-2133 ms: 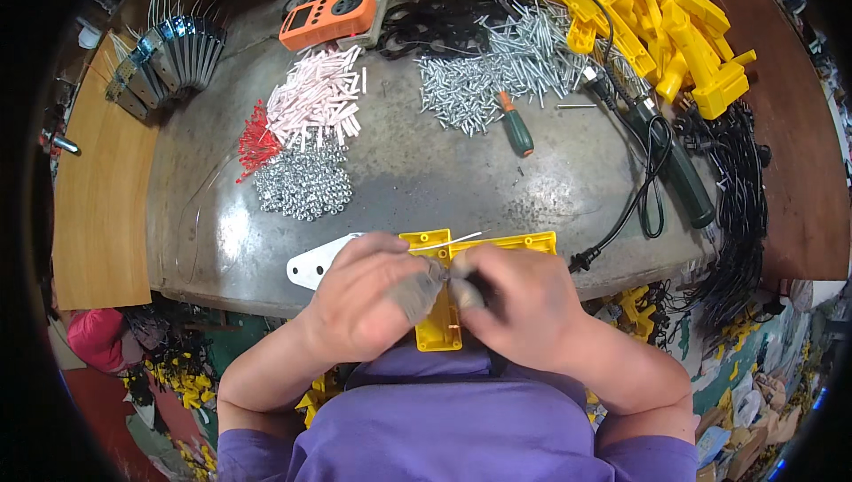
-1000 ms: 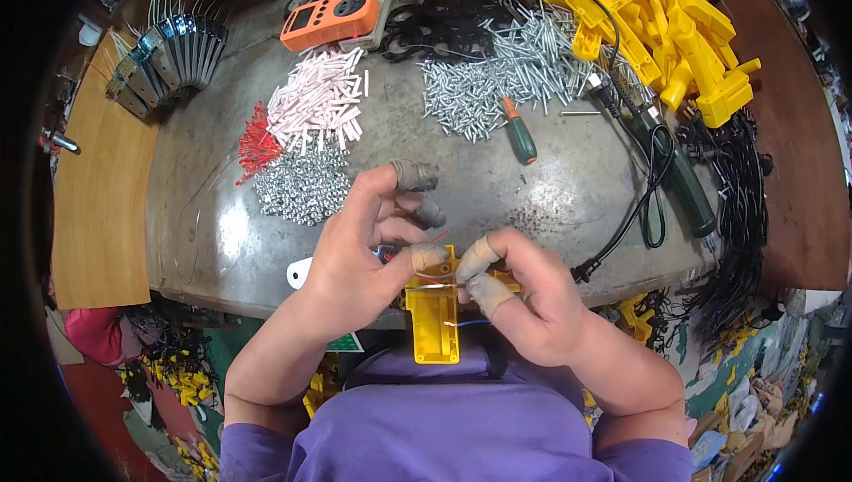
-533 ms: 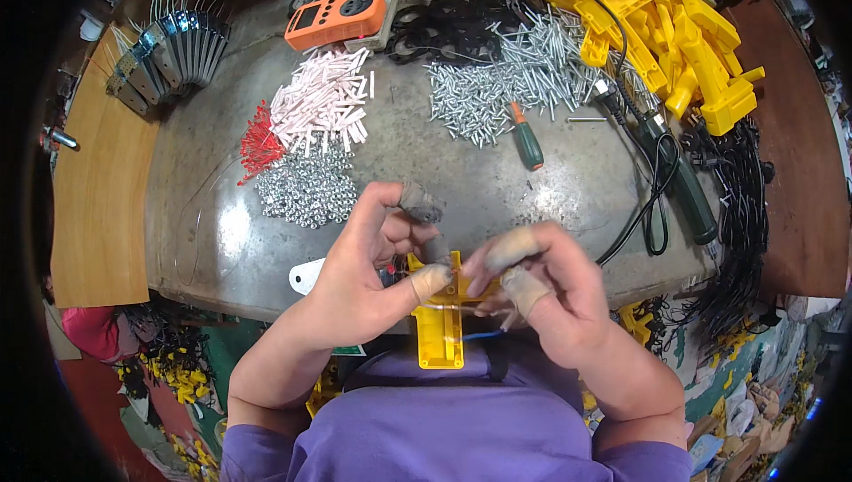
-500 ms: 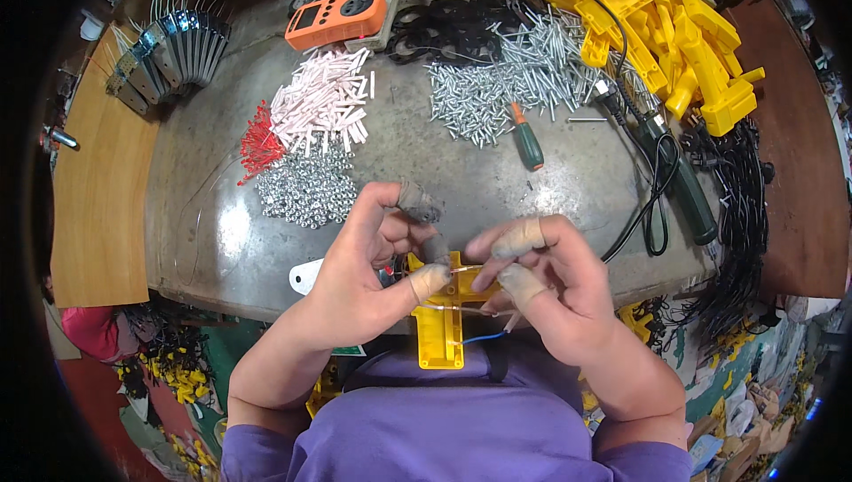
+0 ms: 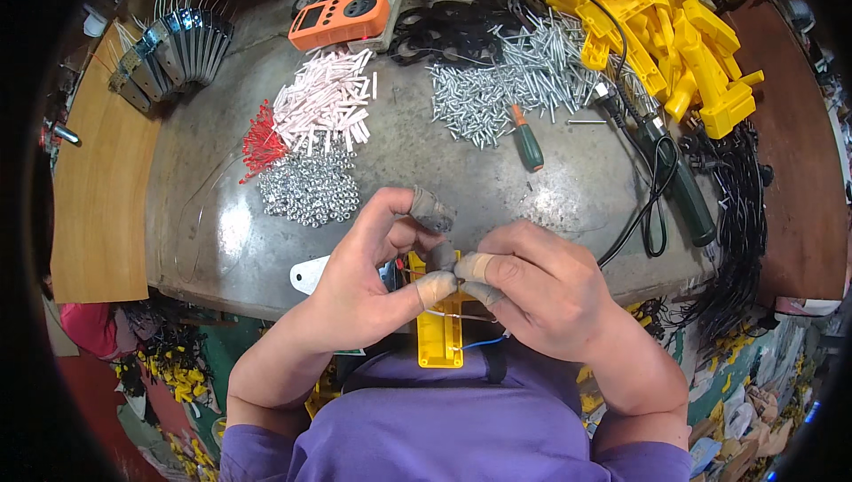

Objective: The person assembles an electric heating tool by connecting internal wires, fitting the plastic handle casing around the metal assembly, and securing the casing with a power screwdriver.

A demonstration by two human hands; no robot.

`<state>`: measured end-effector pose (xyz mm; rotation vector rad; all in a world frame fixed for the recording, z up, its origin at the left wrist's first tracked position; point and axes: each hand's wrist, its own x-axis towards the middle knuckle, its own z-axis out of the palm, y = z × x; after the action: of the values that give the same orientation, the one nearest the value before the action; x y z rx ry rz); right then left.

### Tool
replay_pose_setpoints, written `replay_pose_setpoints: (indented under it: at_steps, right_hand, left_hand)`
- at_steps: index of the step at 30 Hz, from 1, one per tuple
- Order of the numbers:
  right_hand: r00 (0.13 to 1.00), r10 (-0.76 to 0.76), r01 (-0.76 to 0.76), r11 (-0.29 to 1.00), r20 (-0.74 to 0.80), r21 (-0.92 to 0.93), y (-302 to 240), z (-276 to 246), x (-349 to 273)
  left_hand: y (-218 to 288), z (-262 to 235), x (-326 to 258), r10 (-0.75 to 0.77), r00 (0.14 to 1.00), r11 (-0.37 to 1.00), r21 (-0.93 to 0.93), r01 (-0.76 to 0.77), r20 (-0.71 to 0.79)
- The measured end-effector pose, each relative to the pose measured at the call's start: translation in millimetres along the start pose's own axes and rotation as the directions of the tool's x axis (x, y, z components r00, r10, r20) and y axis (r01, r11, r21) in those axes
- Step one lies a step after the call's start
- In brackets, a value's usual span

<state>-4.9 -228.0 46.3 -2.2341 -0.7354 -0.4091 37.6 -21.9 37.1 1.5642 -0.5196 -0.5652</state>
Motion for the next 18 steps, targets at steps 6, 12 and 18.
replay_pose_setpoints:
  at_steps: [6, 12, 18]
  right_hand:
    - [0.999, 0.047, -0.047, 0.999, -0.006, -0.018, -1, -3, -6]
    - [0.978, -0.014, 0.023, 0.999, 0.21, -0.039, -20, -14, -10]
    - [0.949, 0.312, -0.312, 0.893, 0.053, 0.325, -11, -7, -15]
  left_hand:
    - [-3, 3, 0, 0.073, 0.997, 0.984, 0.165, -0.069, -0.018]
    - [-10, 8, -2, 0.118, 0.987, 0.976, 0.194, -0.095, -0.107]
    - [-18, 15, -8, 0.151, 0.981, 0.981, 0.139, -0.134, -0.118]
